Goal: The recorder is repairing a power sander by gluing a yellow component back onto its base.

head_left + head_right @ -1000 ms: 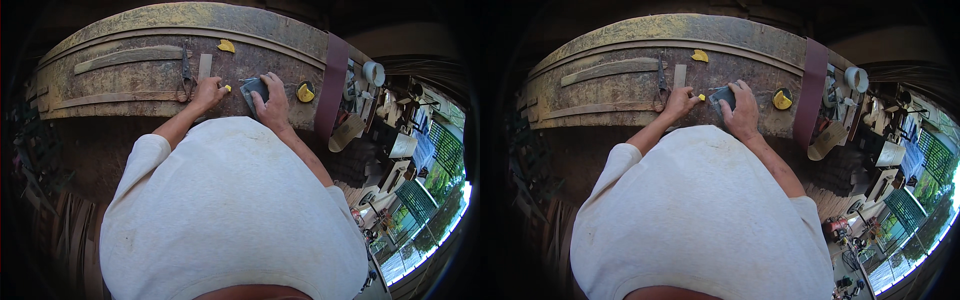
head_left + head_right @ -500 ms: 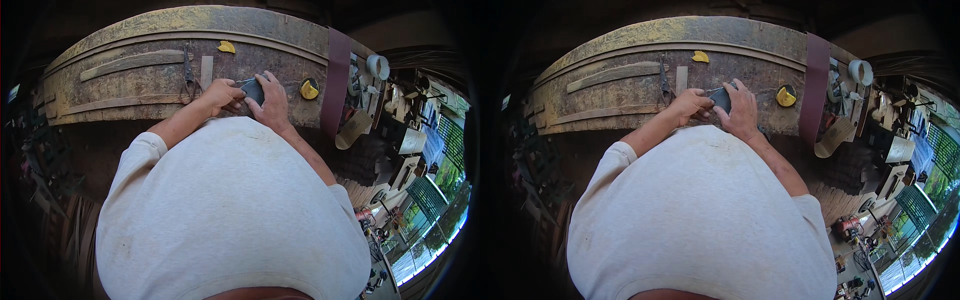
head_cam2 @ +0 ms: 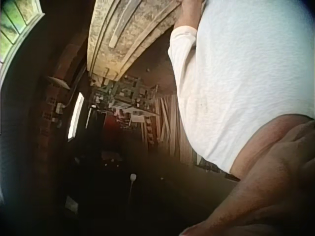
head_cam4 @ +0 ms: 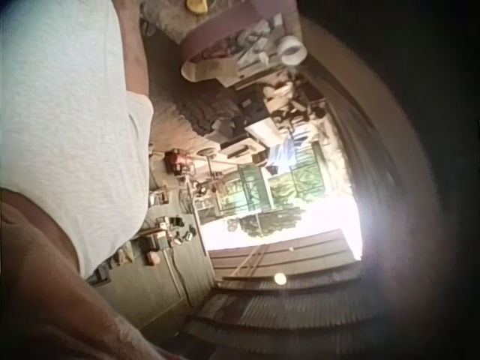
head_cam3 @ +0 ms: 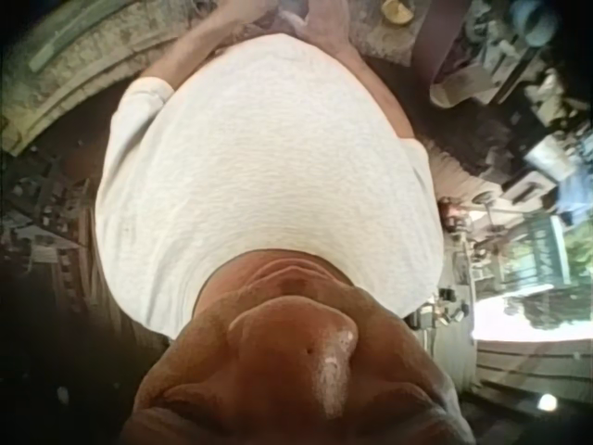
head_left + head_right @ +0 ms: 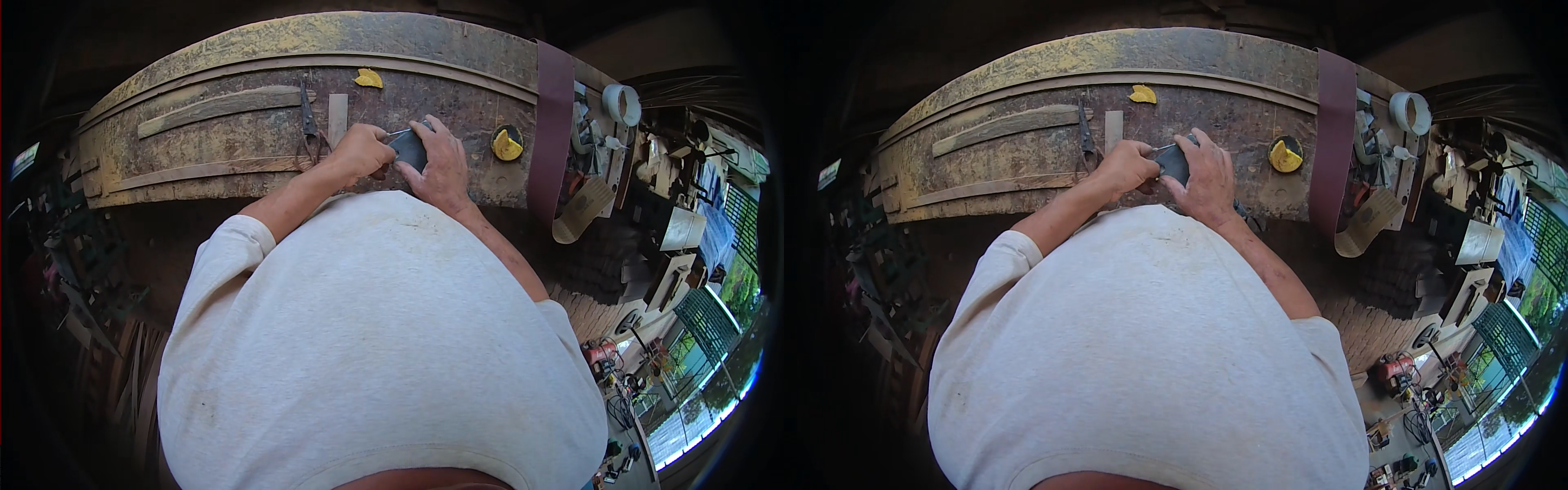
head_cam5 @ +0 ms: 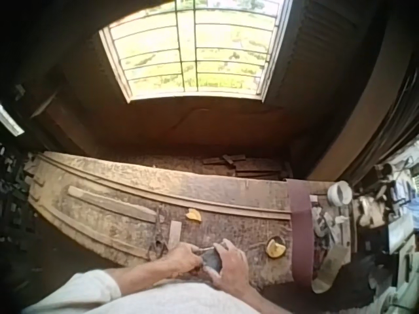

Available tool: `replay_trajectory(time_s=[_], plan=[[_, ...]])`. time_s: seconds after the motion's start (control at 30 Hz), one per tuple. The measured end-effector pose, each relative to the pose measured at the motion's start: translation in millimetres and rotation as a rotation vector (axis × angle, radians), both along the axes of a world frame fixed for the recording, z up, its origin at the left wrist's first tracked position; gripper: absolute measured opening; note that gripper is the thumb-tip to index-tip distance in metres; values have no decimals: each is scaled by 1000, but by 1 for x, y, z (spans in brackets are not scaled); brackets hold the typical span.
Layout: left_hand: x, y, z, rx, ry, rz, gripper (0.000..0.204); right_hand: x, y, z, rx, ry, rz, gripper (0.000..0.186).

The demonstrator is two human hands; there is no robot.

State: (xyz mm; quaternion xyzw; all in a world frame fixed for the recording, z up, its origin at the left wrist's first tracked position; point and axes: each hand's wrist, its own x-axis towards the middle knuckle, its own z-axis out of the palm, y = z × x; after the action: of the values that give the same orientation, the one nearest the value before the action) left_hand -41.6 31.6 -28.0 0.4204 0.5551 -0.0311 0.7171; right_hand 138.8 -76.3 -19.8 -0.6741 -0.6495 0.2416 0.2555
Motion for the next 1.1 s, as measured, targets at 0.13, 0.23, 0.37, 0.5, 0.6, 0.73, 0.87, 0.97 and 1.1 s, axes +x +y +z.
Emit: replay_trajectory(time_s=[0.13, 0.23, 0.37, 0.5, 0.6, 0.73, 0.87, 0.97, 1.1], plan=[[-4, -8, -1, 260, 62, -94, 9, -3, 1, -1, 7, -25, -13, 83], [-13, -10, -1, 676, 118, -164, 12, -6, 3, -1, 4, -47, -34, 82], [-48, 23, -6, 1024, 224, -53, 16, -3, 0, -2, 8, -57, -49, 82], [-105, 38, -20, 778, 329, -159, 12, 3, 1, -1, -7, -55, -1, 84], [-136, -2, -76, 866, 413, -483, 14, 5, 3, 4, -51, -34, 0, 83], [-95, -35, -77, 976, 196, -580, 20, 7, 6, 10, -114, 3, -53, 80], [-59, -44, -105, 1161, -91, -586, 17, 5, 8, 9, -113, 4, -44, 78], [-47, -44, -116, 1134, -199, -718, 12, 6, 8, 9, -111, 19, -41, 79], [-34, -45, -129, 1149, -137, -810, 12, 4, 7, 10, -124, 20, -54, 79]])
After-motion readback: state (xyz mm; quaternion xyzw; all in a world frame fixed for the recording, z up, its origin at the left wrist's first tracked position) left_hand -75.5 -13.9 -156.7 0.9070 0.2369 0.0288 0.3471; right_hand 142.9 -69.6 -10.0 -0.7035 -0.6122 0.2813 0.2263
